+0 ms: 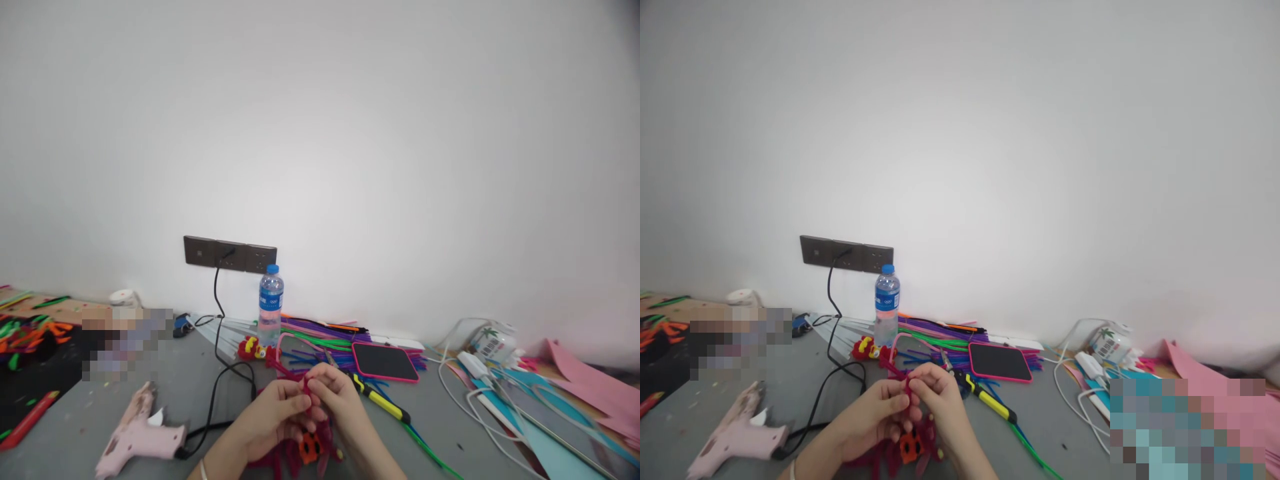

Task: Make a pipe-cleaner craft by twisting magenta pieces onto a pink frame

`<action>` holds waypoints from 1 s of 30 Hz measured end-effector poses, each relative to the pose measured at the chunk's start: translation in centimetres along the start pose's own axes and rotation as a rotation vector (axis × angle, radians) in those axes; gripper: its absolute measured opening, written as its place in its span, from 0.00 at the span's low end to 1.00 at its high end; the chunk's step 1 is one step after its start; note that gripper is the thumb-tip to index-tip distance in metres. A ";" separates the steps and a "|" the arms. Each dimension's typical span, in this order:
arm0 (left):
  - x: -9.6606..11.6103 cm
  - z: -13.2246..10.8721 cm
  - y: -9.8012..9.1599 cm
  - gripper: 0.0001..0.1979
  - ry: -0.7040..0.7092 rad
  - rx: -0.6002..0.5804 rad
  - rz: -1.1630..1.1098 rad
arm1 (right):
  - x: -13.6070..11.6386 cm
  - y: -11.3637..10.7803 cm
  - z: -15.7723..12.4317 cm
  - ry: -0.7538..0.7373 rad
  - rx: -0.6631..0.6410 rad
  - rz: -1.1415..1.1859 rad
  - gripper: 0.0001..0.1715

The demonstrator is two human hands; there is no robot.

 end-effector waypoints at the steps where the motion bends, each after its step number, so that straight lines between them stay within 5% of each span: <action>1: 0.0 0.0 -0.1 0.16 0.000 0.013 0.008 | -0.1 0.0 0.0 -0.001 -0.007 -0.018 0.19; 19: 0.1 -0.1 -0.5 0.17 0.019 -0.001 0.214 | -2.6 0.1 -1.0 -0.061 -0.247 -0.245 0.16; 30: -0.4 -1.1 0.5 0.14 -0.025 -0.216 0.275 | -4.3 1.2 -2.5 -0.055 -0.522 -0.221 0.15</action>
Point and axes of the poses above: each hand's wrist, its own z-axis towards the middle knuckle, its own y-axis out of the palm, x = y × z, the point moved 6 cm from there along z, towards the middle knuckle, and after that the axes turned 11 degrees about x, right-handed, at the moved point
